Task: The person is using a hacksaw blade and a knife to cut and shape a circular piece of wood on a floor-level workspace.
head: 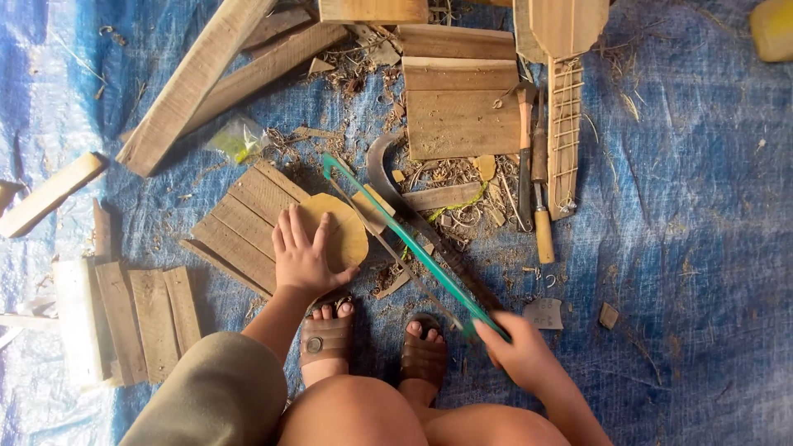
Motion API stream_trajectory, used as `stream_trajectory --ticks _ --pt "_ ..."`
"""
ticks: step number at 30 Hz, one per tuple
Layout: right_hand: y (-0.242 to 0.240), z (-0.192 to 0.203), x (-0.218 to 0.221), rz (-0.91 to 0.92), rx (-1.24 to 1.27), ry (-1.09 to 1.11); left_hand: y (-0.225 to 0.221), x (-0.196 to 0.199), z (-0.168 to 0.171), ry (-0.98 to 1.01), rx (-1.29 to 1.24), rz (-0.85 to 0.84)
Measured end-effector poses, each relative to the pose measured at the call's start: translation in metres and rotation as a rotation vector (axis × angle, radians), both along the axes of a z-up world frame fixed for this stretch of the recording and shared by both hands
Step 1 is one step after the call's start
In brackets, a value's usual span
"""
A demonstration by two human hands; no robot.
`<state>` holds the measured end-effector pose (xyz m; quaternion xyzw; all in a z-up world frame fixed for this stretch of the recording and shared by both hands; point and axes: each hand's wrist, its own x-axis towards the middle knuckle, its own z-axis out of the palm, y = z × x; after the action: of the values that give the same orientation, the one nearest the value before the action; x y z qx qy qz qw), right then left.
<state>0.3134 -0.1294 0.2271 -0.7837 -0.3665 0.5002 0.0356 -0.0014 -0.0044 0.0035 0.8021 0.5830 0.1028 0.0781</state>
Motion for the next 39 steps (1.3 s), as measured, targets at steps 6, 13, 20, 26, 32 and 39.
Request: stream_trajectory --ticks 6,13,20,26,32,39 --pt "0.069 -0.079 -0.055 0.095 0.354 0.126 0.004 0.006 0.005 0.12 -0.154 0.06" --pt "0.009 -0.062 -0.045 0.177 0.27 0.084 0.002 0.008 -0.004 0.057 -0.132 0.13" --pt "-0.026 0.004 -0.001 0.103 0.027 0.029 0.0 0.005 0.008 0.039 -0.114 0.079" --pt "0.033 0.007 0.001 0.103 0.031 0.033 0.004 0.005 0.003 0.116 -0.175 0.057" --pt "0.077 -0.05 -0.057 0.175 0.206 0.044 0.006 0.003 0.005 0.145 -0.19 0.037" --pt "0.013 -0.063 -0.046 0.168 0.243 0.169 0.006 0.004 -0.003 0.074 -0.207 0.125"
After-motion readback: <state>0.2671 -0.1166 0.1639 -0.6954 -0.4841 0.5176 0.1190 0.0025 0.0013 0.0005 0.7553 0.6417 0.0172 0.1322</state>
